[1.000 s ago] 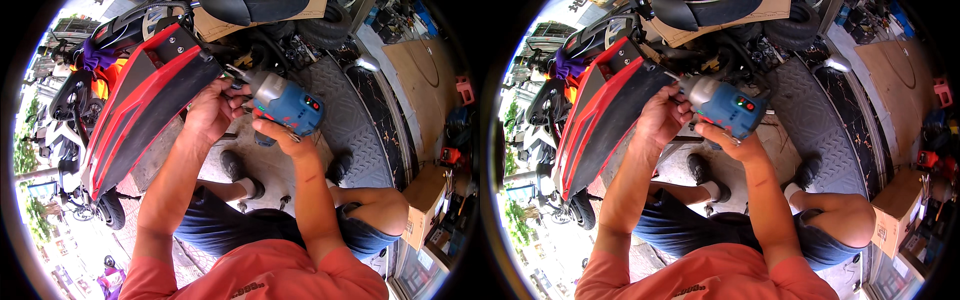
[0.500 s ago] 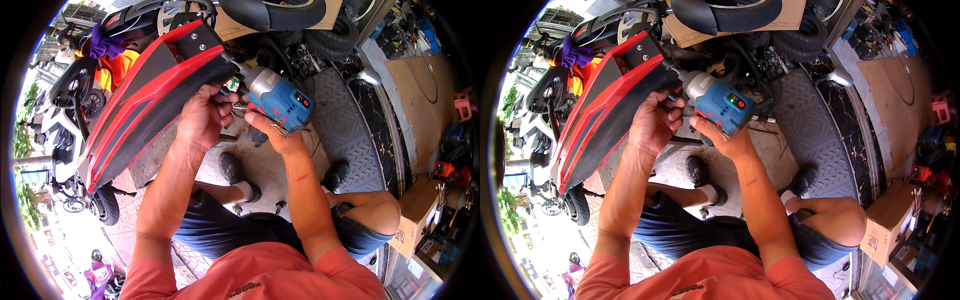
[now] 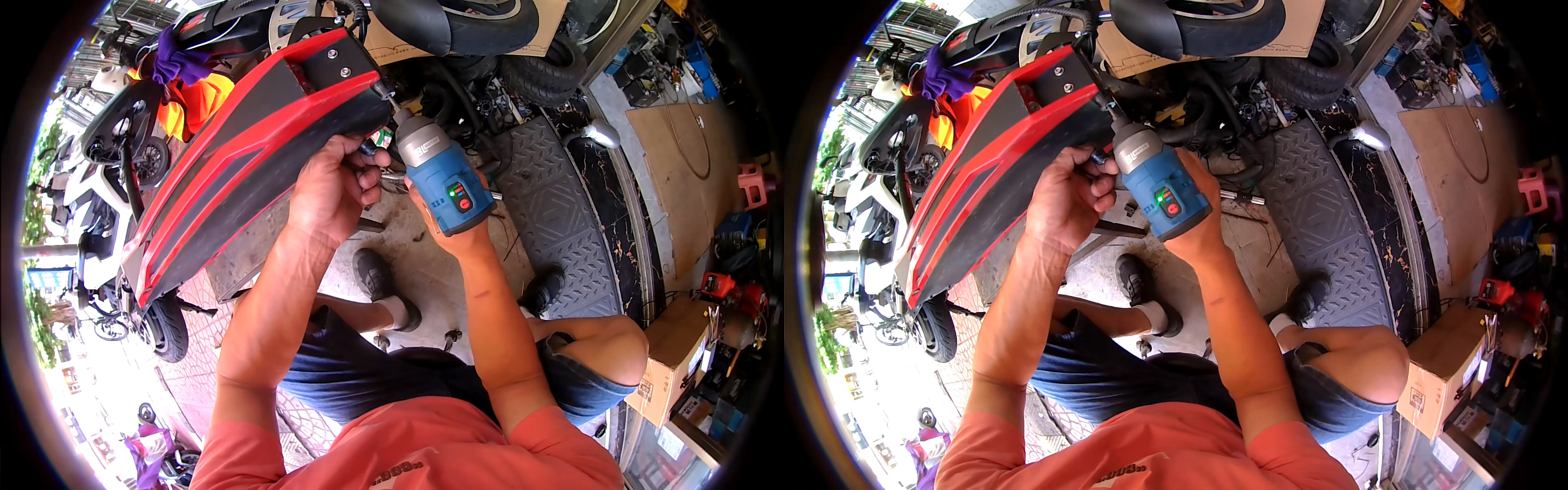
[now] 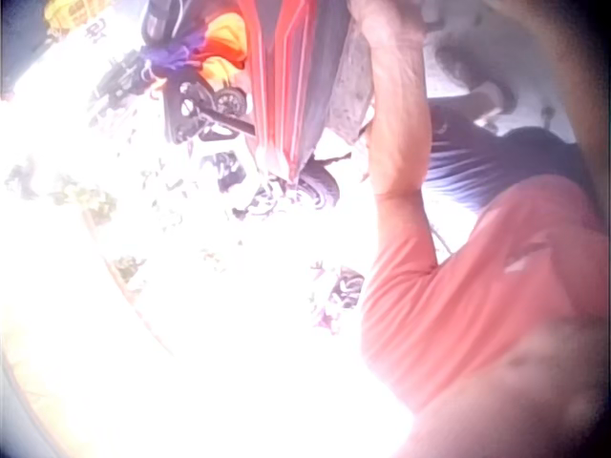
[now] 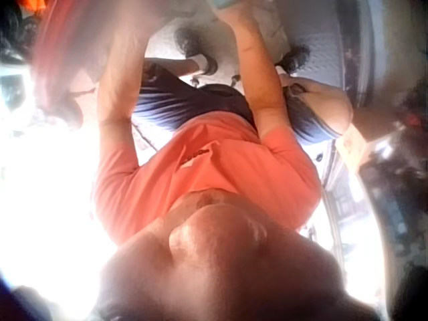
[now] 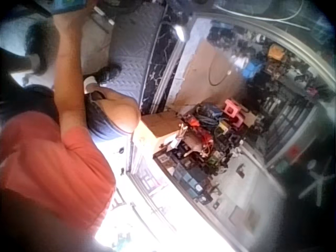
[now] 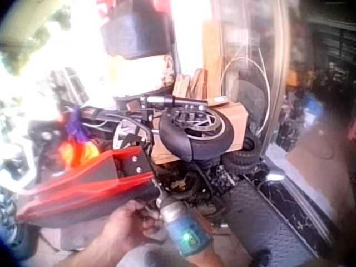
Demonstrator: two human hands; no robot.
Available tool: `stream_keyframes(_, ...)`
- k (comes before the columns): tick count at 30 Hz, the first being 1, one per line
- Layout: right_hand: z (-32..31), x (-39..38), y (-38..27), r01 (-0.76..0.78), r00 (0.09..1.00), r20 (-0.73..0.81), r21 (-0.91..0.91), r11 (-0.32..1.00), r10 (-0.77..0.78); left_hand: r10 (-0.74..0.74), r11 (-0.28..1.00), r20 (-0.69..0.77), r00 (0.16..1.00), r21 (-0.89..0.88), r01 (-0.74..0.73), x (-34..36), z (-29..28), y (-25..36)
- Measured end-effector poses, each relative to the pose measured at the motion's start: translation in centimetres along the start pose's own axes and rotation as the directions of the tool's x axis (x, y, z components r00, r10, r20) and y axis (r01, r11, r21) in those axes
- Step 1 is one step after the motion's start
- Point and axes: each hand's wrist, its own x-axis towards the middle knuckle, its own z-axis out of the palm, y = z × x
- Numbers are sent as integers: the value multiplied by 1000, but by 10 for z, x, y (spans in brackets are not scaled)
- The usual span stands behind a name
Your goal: The person uses an impact driver to remove screws from a scooter panel, then manipulates internal wiring and disconnects an electronic controller before retrieving a second controller from a nearby workbench.
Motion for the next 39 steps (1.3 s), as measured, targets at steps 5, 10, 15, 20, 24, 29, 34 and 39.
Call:
stream_keyframes(5,3,-3,7,77,997,-7,-81,994,-78,-23,1000,18,1000,-20,23,-3,4,4)
stream_keyframes(10,2,-6,-2,34,999,-7,-83,996,-35,-37,995,70,997,-93,44,-4,11,7)
stream_keyframes(15,7,-16,5,4,1000,-28,-4,1000,-4,-37,985,171,985,-162,65,-5,23,12)
stream_keyframes(20,7,-18,9,107,991,-80,27,994,-104,12,988,155,988,-153,12,-7,34,13)
stream_keyframes(24,5,-16,5,9,997,-82,96,995,-1,40,987,181,983,-159,-11,-3,44,13)
stream_keyframes(29,3,-15,-8,-174,980,-49,256,951,193,69,981,127,990,-187,-45,-1,51,7)
stream_keyframes(34,-7,-15,-8,-490,845,218,681,544,489,142,980,160,977,-164,-115,1,53,-2)
stream_keyframes(39,-20,-16,-11,-419,871,142,714,561,469,121,991,227,966,-90,-103,-4,64,-9)
